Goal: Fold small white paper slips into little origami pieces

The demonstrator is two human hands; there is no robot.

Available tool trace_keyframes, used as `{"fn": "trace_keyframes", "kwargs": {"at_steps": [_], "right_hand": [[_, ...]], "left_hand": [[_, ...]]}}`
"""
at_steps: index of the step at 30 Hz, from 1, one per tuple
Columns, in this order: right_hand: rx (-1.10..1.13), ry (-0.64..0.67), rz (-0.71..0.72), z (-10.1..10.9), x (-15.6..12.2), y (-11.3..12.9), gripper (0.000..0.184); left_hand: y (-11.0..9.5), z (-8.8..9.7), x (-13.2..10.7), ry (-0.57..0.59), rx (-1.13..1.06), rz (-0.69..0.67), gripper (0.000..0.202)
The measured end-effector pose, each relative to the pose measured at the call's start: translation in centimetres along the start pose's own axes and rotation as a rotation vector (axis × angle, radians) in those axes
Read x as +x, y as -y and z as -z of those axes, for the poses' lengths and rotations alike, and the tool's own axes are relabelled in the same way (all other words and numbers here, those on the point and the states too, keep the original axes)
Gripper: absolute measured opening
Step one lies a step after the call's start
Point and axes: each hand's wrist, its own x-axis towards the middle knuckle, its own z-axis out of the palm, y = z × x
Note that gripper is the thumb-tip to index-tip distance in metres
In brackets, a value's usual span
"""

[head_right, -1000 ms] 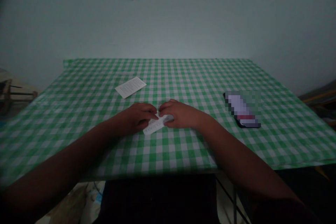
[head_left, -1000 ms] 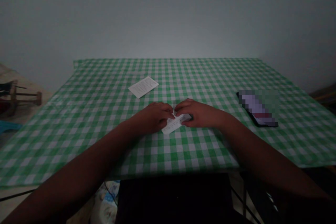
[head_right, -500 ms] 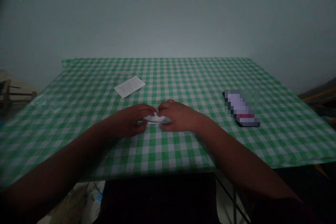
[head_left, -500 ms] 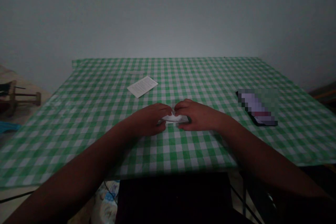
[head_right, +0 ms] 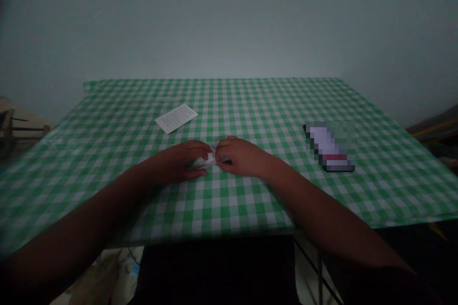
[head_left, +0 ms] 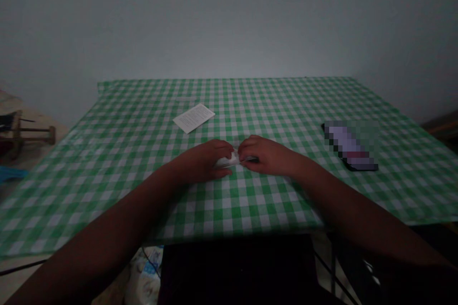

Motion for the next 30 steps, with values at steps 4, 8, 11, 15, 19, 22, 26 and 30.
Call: {"fn": "trace_keyframes", "kwargs": {"at_steps": [4, 8, 11, 15, 19, 22, 26, 30], "right_hand": [[0.025, 0.042, 0.027, 0.5, 0.0, 0.3, 0.019], [-0.004, 0.042, -0.002, 0.2, 0.0, 0.2, 0.013], [-0.036, 0.027, -0.038, -0.2, -0.2, 0.0, 0.013], [-0.047, -0.020, -0.085, -0.6, -0.4, -0.2, 0.020], [-0.095, -0.023, -0.125, -0.9, -0.2, -0.2, 0.024], [-0.118, -0.025, -0.175, -1.0, 0.0, -0.1, 0.022], [-0.134, -0.056, -0.256, -1.0, 0.3, 0.1, 0.019], [-0.094, -0.117, -0.310, -1.1, 0.3, 0.0, 0.028]], "left_hand": [[0.1, 0.2, 0.0, 0.018, -0.047, -0.037, 0.021], [0.4, -0.1, 0.1, 0.001, -0.023, 0.018, 0.031], [0.6, -0.3, 0.1, -0.022, -0.020, 0.034, 0.038], [0.5, -0.3, 0.1, -0.029, 0.006, 0.036, 0.038], [0.3, -0.1, 0.2, -0.047, 0.010, 0.056, 0.033], [0.4, -0.2, 0.2, -0.090, 0.006, 0.079, 0.037], [1.0, -0.6, 0.2, -0.171, 0.018, 0.156, 0.051], [1.2, -0.8, 0.4, -0.249, -0.003, 0.229, 0.048]]}}
